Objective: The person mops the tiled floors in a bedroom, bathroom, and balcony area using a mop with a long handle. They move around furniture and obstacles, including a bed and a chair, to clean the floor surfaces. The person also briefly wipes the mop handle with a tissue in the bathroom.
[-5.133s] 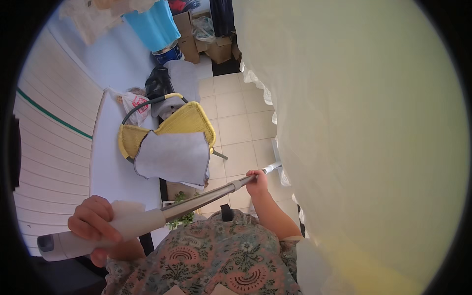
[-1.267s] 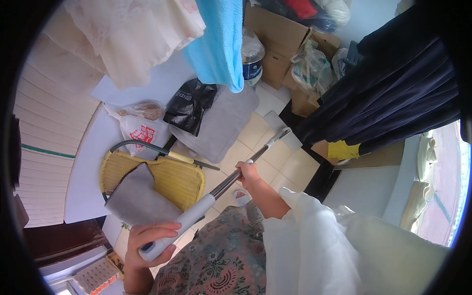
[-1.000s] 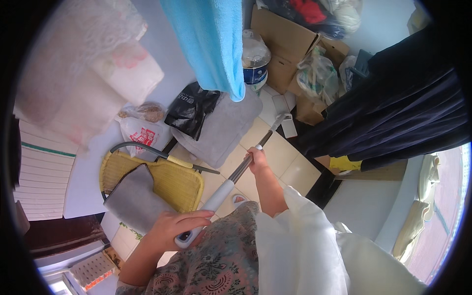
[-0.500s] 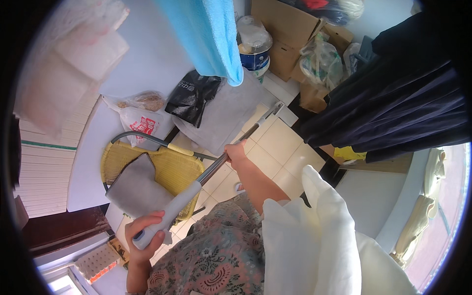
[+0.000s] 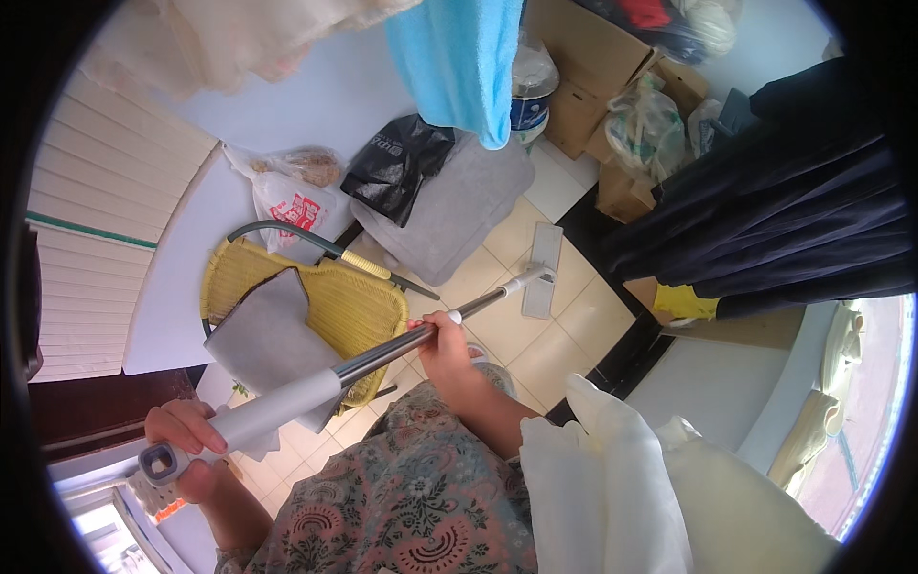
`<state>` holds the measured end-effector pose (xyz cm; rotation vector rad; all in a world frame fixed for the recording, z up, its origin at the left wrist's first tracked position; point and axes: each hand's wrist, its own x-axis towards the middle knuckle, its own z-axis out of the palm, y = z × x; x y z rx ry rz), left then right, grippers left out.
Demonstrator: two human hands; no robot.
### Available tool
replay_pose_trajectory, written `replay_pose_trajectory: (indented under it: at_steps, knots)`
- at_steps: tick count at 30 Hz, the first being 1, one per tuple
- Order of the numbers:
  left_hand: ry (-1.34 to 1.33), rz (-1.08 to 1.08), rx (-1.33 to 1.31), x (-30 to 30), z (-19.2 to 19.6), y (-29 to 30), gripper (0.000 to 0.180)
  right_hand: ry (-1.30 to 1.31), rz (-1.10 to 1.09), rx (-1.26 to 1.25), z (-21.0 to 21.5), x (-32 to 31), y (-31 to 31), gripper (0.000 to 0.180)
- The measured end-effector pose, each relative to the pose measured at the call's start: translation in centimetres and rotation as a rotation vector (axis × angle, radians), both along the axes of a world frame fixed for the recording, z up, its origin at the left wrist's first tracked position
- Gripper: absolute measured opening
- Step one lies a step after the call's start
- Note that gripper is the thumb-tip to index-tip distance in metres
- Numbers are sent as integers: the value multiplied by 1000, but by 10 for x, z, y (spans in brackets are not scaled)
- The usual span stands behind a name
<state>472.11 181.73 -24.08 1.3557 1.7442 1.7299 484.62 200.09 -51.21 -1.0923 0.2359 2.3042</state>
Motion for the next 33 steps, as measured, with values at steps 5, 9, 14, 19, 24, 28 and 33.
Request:
replay_pose_trajectory:
  at_steps: [5,9,14,19,24,28,33]
  knots:
    - [77,-511,-119,0,-20,88,15,-22,-261,124,-30,48,71,10]
    - [32,-586,-33,18,-63,141,16,13,-328,168,-78,87,137,10]
    - [-15,-610,-48,32,-58,171,18,-26,-282,171,-71,97,166,10]
    - [-17,-520,-67,50,-45,173,19,-257,-156,97,-61,109,181,11]
    - [-81,-423,-106,42,-43,165,18,-301,-47,83,-64,97,178,11]
    - [-92,-349,-144,32,-31,159,17,-309,39,56,-59,80,174,11]
    - [-177,-228,-222,20,-15,145,20,-424,122,72,-43,48,168,12]
